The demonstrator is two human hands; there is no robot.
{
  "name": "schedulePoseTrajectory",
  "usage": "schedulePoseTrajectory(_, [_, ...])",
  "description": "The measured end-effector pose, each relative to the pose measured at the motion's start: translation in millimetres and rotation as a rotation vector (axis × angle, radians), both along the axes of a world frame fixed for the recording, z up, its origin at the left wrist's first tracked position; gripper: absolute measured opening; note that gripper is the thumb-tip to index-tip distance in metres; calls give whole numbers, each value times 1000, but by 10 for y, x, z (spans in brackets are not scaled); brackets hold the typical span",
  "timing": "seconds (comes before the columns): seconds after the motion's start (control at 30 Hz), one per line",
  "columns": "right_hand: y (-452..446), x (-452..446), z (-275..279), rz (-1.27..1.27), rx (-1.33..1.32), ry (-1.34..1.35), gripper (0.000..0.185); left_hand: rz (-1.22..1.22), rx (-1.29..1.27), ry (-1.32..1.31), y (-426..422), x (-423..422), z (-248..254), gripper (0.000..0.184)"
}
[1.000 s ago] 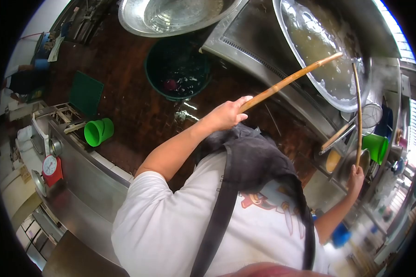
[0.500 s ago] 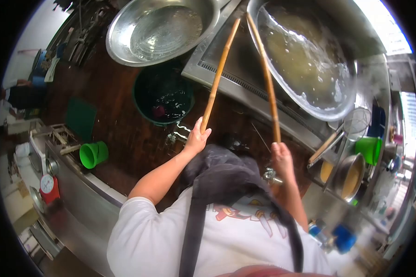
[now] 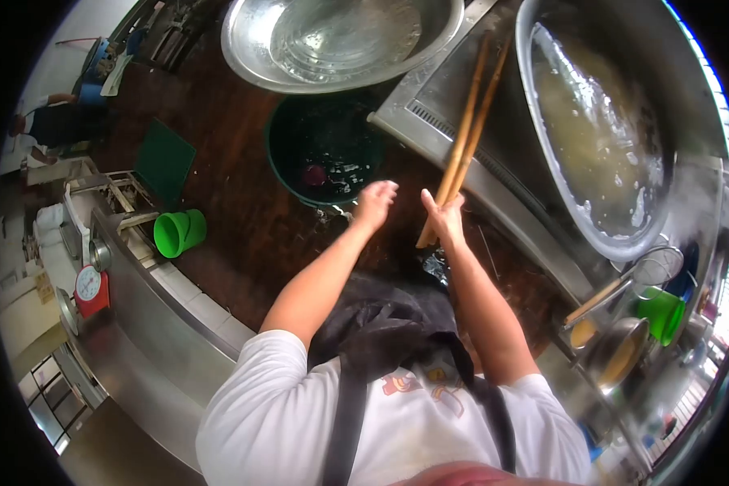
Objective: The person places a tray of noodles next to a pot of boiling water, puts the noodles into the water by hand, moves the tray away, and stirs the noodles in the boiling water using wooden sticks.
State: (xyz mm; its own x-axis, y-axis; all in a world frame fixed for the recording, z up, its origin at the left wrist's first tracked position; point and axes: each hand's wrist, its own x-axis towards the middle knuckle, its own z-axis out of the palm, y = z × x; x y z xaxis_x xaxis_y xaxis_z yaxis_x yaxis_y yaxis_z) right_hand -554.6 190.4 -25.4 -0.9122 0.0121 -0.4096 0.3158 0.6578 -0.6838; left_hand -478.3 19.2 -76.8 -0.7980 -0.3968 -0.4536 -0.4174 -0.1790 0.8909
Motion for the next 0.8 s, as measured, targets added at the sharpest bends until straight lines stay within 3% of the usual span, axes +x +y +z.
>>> schedulePoseTrajectory(0.03, [-136, -34, 92, -19, 34, -39, 83, 115, -177, -44, -365, 77, -450, 31])
schedulePoseTrajectory(0.1, [-342, -103, 17, -52, 78, -97, 70, 274, -445, -149, -1310, 295, -965, 37])
schedulePoseTrajectory(0.13, [-482, -165, 221, -125, 21, -179, 60, 216, -380, -362, -1864, 325, -1080, 49])
schedulePoseTrajectory(0.17, [-452, -190, 116, -115, 84, -145, 56, 360, -590, -462, -2273, 479, -1766, 63])
schedulePoseTrajectory(0.2, [-375, -232, 34, -105, 147, -111, 52, 432, -655, -588, -2488, 489, -1646, 73])
schedulePoseTrajectory(0.23, [-392, -311, 41, -97, 163, -62, 49, 444, -545, -614, -2854, 474, -1976, 77])
schedulePoseTrajectory(0.27, [-409, -344, 135, -89, 179, -13, 47, 477, -514, -581, -2984, 394, -1985, 78])
schedulePoseTrajectory(0.4, [-273, -268, 341, -129, 218, -117, 46, 221, -379, -565, -3177, 692, -2589, 69])
schedulePoseTrajectory(0.47, [-268, -195, 310, -123, 286, -115, 44, 133, -210, -671, -3176, 822, -2572, 62])
schedulePoseTrajectory(0.6, [-365, -86, 225, -133, 301, -131, 43, 28, -525, -535, -3180, 1062, -2825, 50])
schedulePoseTrajectory(0.7, [-370, -32, 318, -149, 303, -143, 42, 97, -382, -489, -3075, 1127, -2865, 49])
schedulePoseTrajectory(0.8, [-192, -40, 247, -129, 309, -104, 41, 176, -431, -465, -2874, 1240, -2839, 44])
